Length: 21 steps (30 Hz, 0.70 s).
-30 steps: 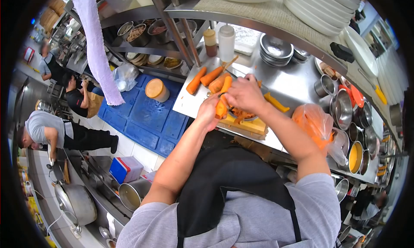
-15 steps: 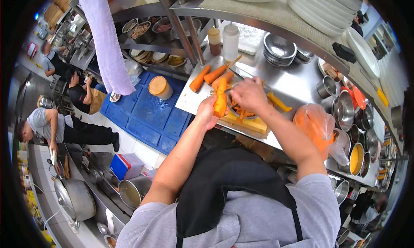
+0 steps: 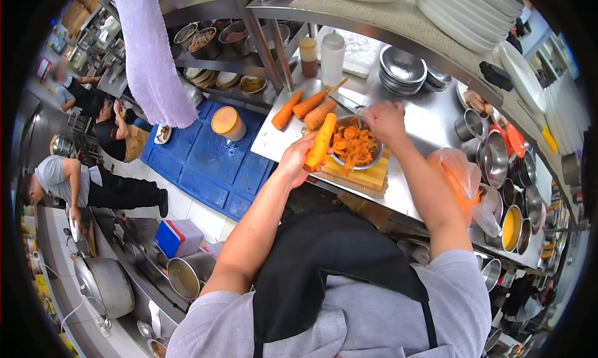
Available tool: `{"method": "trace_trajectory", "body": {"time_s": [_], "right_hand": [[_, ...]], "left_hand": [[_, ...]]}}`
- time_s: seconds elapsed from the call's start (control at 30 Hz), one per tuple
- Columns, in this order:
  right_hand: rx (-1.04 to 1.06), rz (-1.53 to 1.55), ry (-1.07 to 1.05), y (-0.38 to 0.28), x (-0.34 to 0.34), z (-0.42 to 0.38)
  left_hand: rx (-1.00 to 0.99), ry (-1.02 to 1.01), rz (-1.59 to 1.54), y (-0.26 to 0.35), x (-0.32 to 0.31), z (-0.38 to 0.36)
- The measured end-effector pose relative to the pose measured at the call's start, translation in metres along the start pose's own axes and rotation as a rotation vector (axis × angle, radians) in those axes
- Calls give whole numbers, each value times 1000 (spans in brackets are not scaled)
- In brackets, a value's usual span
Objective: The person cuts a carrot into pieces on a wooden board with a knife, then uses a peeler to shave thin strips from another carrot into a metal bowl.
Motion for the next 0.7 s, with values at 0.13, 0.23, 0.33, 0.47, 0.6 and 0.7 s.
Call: {"method": "trace_trajectory", "body": {"time_s": [0.13, 0.23, 0.33, 0.47, 0.6, 0.7], "right_hand": [[201, 137, 59, -56, 8, -11], [322, 123, -79, -80, 16, -13], [272, -3, -118, -58, 1, -1], [274, 57, -24, -62, 16, 1], [337, 125, -29, -66, -9, -3], [201, -78, -99, -45, 7, 11]], "left_hand": [[32, 2, 29, -6, 1, 6], [8, 55, 69, -16, 3, 13], [33, 87, 119, -17, 7, 4], [59, 80, 151, -14, 2, 4], [52, 102, 195, -14, 7, 8], [50, 96, 195, -12, 9, 3]]}}
Point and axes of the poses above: each hand's wrist, its own z-axis towards the middle knuckle, its own x-axis out of the back of the hand, y = z × x, the point moved 2 cm from there along z, towards the middle knuckle, and after that the axes turned 2 degrees about y, right-handed, at the moved point
